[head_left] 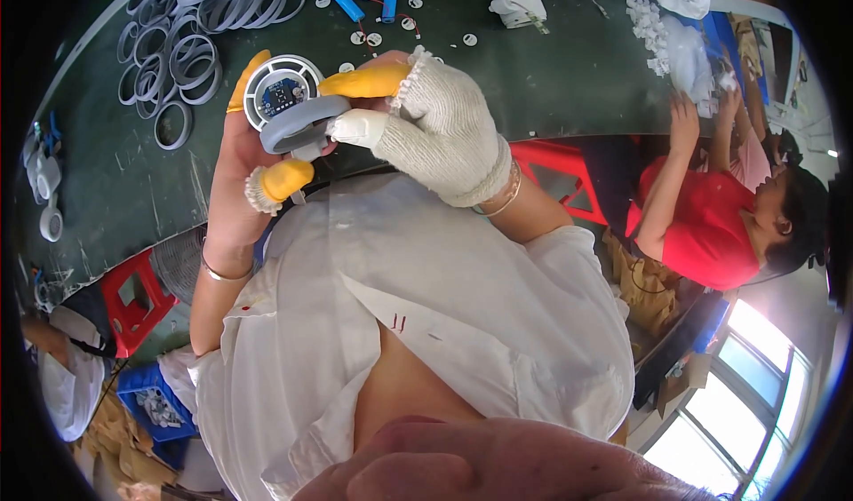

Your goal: The person assembles small electronic components, wires, and circuit boards into plastic housings by hand.

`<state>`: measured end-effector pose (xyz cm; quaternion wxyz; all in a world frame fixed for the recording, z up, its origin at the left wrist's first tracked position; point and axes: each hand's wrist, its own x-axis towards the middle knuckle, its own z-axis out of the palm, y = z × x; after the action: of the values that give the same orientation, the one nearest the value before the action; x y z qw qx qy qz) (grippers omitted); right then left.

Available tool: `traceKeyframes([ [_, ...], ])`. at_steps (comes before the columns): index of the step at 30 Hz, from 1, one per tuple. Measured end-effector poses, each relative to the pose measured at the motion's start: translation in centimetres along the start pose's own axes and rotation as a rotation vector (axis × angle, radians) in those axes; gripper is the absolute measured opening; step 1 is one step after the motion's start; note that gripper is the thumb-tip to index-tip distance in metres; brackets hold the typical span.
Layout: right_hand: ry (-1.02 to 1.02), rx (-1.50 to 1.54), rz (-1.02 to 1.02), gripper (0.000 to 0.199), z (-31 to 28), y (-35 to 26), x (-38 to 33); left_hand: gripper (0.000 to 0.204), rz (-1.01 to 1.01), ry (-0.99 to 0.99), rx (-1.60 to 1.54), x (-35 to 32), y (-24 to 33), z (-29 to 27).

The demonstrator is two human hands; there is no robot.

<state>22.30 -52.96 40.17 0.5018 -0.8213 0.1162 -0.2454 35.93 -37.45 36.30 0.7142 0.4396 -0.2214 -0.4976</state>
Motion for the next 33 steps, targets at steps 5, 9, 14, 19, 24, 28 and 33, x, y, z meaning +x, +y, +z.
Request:
traceKeyframes([
  [5,-0.009,-0.079,-0.003,0.024,0.1,-0.2,0.0,0.099,0.049,0.012,0.08,-0.1,-0.2,0.1],
  [9,-0.005,-0.108,-0.024,0.026,0.1,-0.1,-0.1,0.096,0.075,0.031,0.105,-0.1,-0.4,0.2],
  [14,0.021,-0.108,-0.043,0.026,0.3,0.3,0.0,0.089,0.097,0.017,0.099,-0.3,-0.9,0.2],
  [19,-0.001,-0.074,-0.005,0.049,0.2,0.7,0.3,0.079,0.162,-0.041,0.193,-0.4,-2.0,0.1],
  [24,0.114,-0.296,-0.193,0.043,2.7,1.3,0.4,0.07,0.221,-0.118,0.558,-0.6,-3.0,-0.4],
  [28,0.015,-0.138,-0.182,0.025,2.4,2.8,0.3,0.08,-0.05,-0.064,0.497,-1.2,-2.4,-0.2],
  [33,0.08,0.387,0.388,0.035,1.7,3.9,0.8,0.098,0.177,-0.193,0.348,-1.3,-0.2,-2.9],
])
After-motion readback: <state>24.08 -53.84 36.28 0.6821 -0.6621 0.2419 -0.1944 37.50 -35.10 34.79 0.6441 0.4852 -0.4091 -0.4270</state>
